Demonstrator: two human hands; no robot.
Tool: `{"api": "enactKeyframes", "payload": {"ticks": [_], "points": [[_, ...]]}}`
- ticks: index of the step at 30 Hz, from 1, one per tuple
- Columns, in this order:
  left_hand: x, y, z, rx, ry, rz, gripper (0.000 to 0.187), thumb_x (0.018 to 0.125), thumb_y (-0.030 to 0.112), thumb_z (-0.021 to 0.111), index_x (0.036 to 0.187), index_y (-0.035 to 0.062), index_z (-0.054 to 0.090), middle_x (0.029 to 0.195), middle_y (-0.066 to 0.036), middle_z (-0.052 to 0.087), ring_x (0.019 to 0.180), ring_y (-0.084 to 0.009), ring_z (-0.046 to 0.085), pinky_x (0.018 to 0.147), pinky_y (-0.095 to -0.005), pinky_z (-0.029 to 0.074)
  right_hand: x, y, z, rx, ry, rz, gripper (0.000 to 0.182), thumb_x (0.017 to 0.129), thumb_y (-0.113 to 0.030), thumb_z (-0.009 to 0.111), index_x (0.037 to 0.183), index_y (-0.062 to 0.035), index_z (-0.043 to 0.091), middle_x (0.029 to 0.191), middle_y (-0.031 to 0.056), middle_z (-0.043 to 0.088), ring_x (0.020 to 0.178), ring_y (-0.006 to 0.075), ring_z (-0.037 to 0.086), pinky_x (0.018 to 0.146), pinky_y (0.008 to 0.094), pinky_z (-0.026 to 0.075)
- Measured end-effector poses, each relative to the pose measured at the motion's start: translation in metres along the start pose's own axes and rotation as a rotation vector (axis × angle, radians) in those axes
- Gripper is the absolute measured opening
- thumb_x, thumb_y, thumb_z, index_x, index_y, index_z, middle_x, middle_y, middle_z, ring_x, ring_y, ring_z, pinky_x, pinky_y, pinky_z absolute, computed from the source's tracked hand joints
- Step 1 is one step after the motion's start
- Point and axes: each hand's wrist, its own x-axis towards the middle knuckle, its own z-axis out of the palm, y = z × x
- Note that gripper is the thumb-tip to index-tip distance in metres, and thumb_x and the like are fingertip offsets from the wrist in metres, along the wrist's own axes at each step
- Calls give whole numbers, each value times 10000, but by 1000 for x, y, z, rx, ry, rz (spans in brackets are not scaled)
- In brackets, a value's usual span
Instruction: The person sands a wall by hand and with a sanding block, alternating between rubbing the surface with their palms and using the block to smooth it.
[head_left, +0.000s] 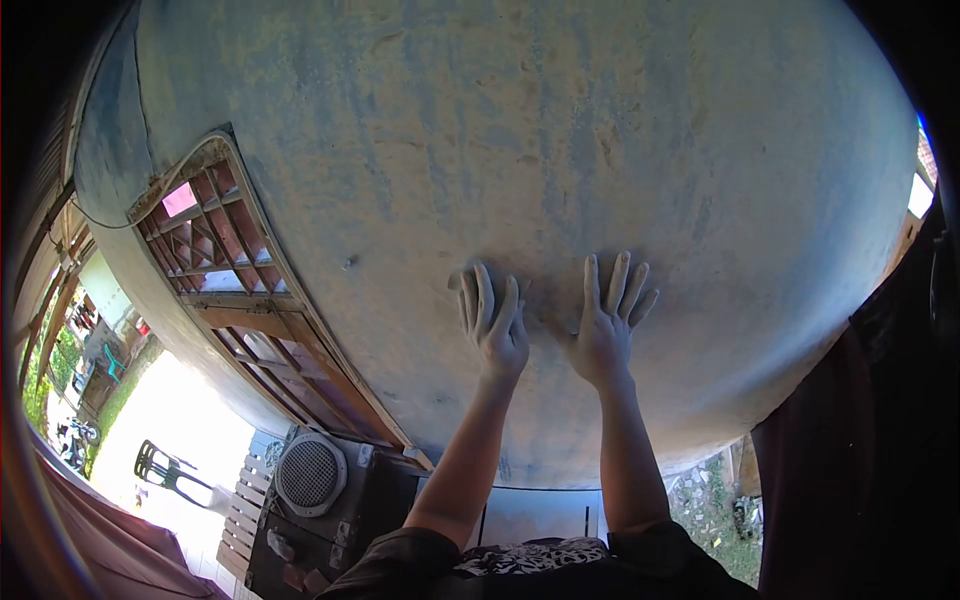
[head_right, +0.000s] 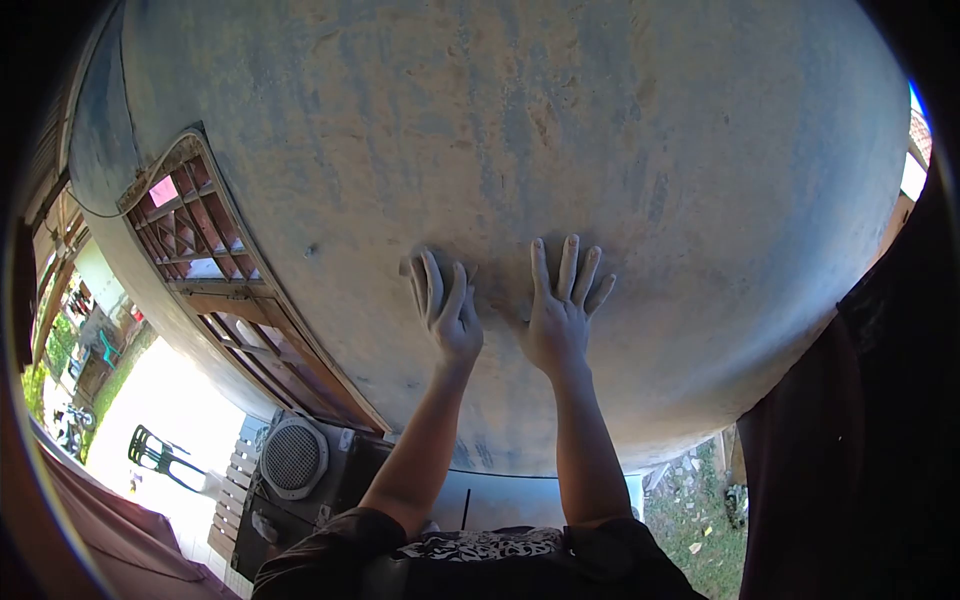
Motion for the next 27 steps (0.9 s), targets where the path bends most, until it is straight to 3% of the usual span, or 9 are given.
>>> {"api": "enactKeyframes", "payload": {"ticks": [2,5,7,10,13,17,19,24,27], "points": [[-24,-14,-1,12,-21,95,347,989,167,659,1321,84,716,1578,-268,442,1482,-507,363,1175,-604,331,-1,-1,0,-22,-57,7,1135,832,-610,774,1664,-118,179,1711,282,-24,1552,538,-104,1174,733,-84],[36,-15,-12,71,11,37,343,989,145,656,1317,60,713,1574,-260,452,1487,-499,358,1171,-593,347,-1,4,4,-38,-11,-44,1141,838,-636,753,1666,-119,163,1711,280,-33,1554,528,-118,1175,730,-89],[91,-9,-15,15,137,-49,351,991,134,655,1325,39,701,1579,-249,451,1496,-491,345,1184,-587,328,-1,4,5,-51,-21,-30,1142,843,-667,729,1667,-121,158,1712,276,-46,1555,516,-134,1174,730,-92],[123,-4,-15,18,167,-38,358,992,122,649,1335,28,692,1583,-243,449,1501,-486,339,1200,-582,301,-1,4,5,-74,-15,-31,1139,845,-692,710,1667,-122,165,1712,273,-56,1558,502,-146,1178,724,-94],[92,-5,-11,-31,91,-15,351,991,116,645,1327,30,698,1585,-240,449,1506,-487,331,1209,-585,276,0,1,1,-54,-9,-29,1137,842,-677,724,1664,-117,173,1711,276,-49,1561,501,-135,1183,716,-93],[-11,-11,-11,-8,-20,23,332,975,119,653,1289,30,719,1537,-237,512,1465,-505,394,1177,-607,322,-1,0,0,-43,-4,-18,1136,840,-662,738,1663,-117,176,1710,280,-42,1563,500,-127,1185,710,-97],[-6,-15,-16,-9,-20,76,332,975,122,655,1287,29,719,1529,-235,521,1454,-508,408,1170,-605,336,0,1,-1,-42,-40,-19,1124,843,-649,744,1661,-116,186,1710,281,-36,1562,506,-120,1184,711,-98],[102,-4,-30,15,-93,88,334,976,133,662,1289,31,718,1526,-216,531,1440,-508,426,1161,-591,359,-1,2,0,-39,-28,-30,1109,848,-654,735,1662,-130,195,1712,274,-32,1561,505,-121,1186,707,-101],[121,-3,-26,-9,9,142,337,977,137,665,1294,35,716,1535,-198,527,1443,-500,427,1159,-587,361,-2,7,-1,-59,-37,-34,1108,833,-659,745,1657,-135,221,1715,266,-3,1568,492,-102,1199,694,-90]]}}
